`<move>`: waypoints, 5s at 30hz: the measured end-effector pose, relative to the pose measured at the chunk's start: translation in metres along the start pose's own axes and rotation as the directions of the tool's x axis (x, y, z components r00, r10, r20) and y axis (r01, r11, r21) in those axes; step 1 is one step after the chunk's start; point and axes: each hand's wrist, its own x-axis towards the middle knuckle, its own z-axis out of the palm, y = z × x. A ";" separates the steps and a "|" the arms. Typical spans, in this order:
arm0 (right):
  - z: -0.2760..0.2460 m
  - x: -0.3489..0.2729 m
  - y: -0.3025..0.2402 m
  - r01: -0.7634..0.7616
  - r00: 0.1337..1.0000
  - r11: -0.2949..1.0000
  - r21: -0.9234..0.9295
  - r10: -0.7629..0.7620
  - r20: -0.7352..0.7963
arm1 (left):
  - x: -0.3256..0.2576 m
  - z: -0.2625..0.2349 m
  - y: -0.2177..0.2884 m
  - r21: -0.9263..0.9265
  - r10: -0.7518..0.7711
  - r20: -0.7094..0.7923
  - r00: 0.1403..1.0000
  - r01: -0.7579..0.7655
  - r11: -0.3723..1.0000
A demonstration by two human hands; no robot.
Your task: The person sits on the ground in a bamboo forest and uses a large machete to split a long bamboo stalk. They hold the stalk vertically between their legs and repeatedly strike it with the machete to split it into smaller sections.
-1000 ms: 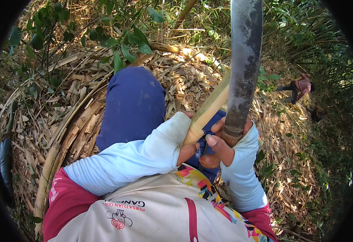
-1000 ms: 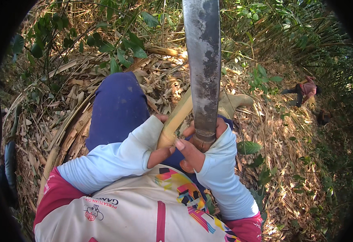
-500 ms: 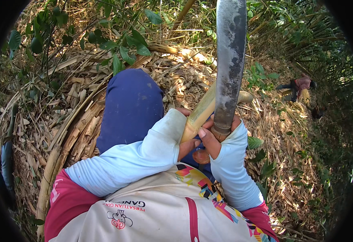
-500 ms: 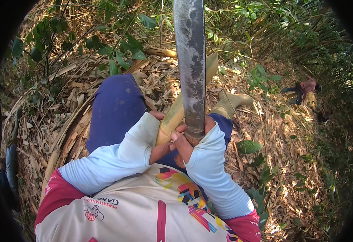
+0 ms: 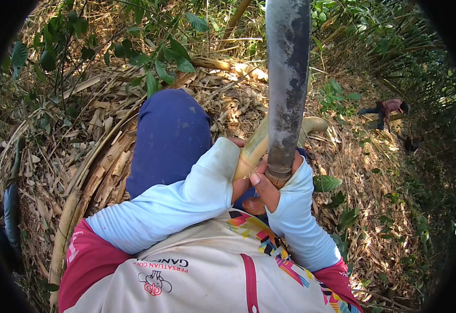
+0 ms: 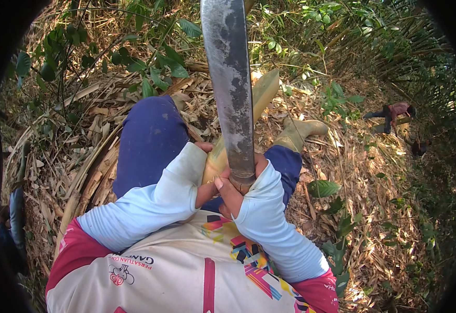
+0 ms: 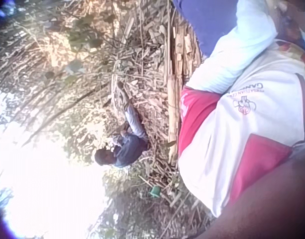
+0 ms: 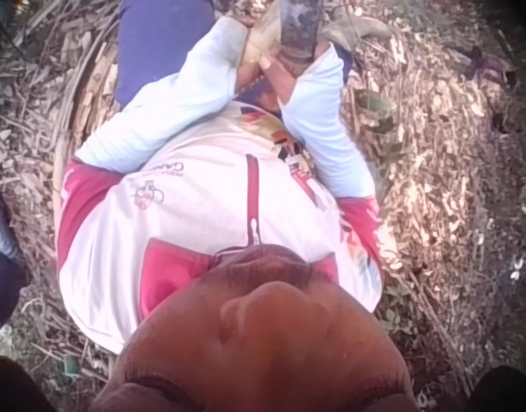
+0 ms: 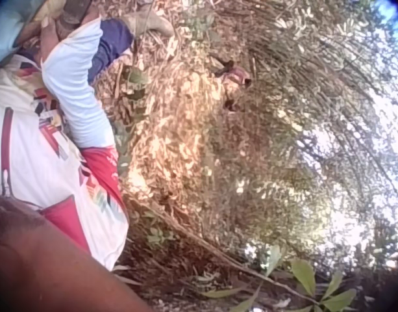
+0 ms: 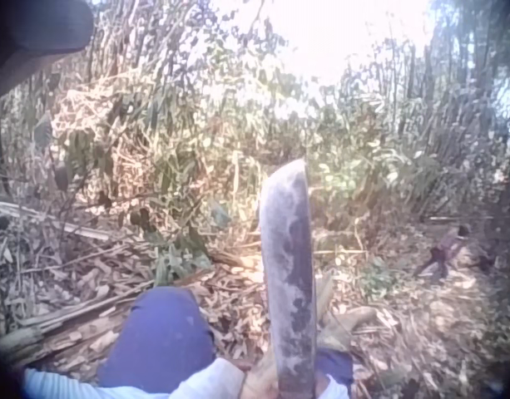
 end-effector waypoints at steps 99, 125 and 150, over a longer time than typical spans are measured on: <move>-0.074 -0.005 -0.025 -0.017 0.984 0.959 -0.283 0.067 0.167 | -0.023 0.005 0.060 0.140 -0.157 0.305 0.939 0.119 0.983; -0.068 -0.002 -0.032 -0.064 0.993 0.966 -0.252 0.086 0.079 | -0.023 0.005 0.059 0.116 -0.152 0.315 0.937 0.121 0.986; -0.069 -0.003 -0.023 -0.037 0.985 0.959 -0.282 0.083 0.150 | -0.023 0.010 0.063 0.036 -0.145 0.344 0.928 0.141 0.989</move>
